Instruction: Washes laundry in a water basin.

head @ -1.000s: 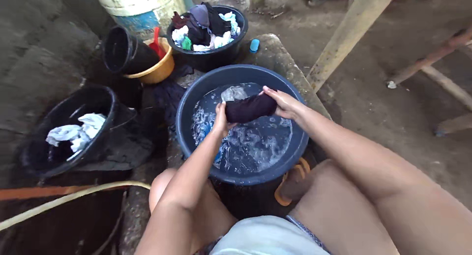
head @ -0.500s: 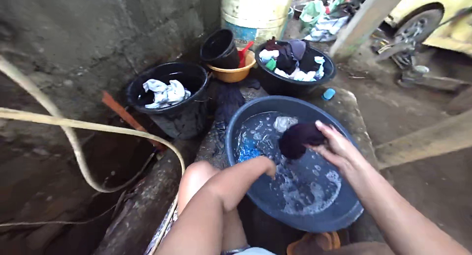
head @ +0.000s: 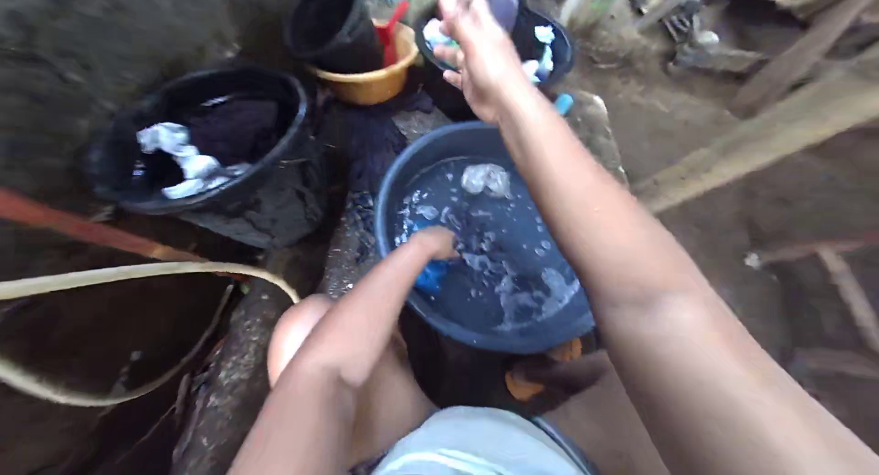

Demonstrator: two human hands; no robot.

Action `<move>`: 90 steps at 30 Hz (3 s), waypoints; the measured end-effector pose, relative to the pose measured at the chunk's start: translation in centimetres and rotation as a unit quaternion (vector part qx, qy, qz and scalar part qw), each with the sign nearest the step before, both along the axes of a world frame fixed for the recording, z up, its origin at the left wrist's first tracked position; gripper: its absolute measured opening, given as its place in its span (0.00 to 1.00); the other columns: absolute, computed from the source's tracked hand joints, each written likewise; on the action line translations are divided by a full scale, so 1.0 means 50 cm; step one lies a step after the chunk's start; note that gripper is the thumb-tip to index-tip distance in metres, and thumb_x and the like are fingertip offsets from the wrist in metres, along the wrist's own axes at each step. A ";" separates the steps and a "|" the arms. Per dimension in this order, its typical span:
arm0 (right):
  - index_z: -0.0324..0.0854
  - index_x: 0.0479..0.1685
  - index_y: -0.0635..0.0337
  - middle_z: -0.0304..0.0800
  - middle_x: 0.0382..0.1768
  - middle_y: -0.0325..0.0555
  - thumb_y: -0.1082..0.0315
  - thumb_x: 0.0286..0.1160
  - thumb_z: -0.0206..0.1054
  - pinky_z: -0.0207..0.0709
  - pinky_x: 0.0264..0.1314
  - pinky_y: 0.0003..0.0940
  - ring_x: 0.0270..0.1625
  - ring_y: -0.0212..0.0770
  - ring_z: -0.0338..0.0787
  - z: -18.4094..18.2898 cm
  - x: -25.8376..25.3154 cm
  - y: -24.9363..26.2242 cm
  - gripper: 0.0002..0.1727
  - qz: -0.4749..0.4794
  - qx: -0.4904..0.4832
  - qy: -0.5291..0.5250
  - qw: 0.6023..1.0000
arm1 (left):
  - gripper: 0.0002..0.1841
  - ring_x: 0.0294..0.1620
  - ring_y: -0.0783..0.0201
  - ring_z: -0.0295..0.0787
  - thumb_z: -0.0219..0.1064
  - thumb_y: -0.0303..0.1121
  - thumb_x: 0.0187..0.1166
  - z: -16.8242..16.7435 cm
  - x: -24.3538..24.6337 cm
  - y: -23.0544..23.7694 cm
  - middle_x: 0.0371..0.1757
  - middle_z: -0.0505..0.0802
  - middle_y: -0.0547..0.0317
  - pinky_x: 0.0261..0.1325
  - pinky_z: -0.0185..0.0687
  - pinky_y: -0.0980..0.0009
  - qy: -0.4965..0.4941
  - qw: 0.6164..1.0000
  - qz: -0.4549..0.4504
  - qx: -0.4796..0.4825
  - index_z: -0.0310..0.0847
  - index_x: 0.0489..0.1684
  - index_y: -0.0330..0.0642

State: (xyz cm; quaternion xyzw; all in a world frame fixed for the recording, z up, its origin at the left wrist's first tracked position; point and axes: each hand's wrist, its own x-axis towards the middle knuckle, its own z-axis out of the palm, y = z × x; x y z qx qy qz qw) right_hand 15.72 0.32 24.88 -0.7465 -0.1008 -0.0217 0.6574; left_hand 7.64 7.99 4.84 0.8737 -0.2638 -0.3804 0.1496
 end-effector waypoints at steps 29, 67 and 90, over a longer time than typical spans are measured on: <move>0.76 0.72 0.79 0.77 0.73 0.78 0.58 0.80 0.71 0.63 0.80 0.72 0.78 0.72 0.75 -0.728 -0.324 -0.305 0.32 0.254 -0.429 0.461 0.734 | 0.30 0.80 0.34 0.74 0.68 0.40 0.85 -0.118 0.062 -0.049 0.76 0.81 0.30 0.82 0.63 0.35 0.061 0.993 -0.022 0.096 0.70 0.83 0.35; 0.64 0.91 0.42 0.59 0.92 0.54 0.48 0.90 0.57 0.21 0.87 0.83 0.95 0.60 0.53 -0.933 -0.120 -0.666 0.32 -0.076 -0.528 0.281 0.798 | 0.49 0.90 0.34 0.59 0.75 0.39 0.73 -0.485 0.243 -0.340 0.97 0.52 0.48 0.75 0.72 0.33 -0.097 0.987 -0.034 0.123 0.46 0.97 0.61; 0.88 0.60 0.65 0.90 0.61 0.66 0.66 0.84 0.67 0.70 0.76 0.68 0.69 0.65 0.85 -0.303 -0.172 -0.591 0.15 -0.055 -0.390 0.148 0.907 | 0.21 0.61 0.46 0.85 0.47 0.34 0.94 0.010 0.128 -0.182 0.59 0.88 0.32 0.68 0.78 0.48 0.004 0.936 0.259 -0.240 0.80 0.64 0.25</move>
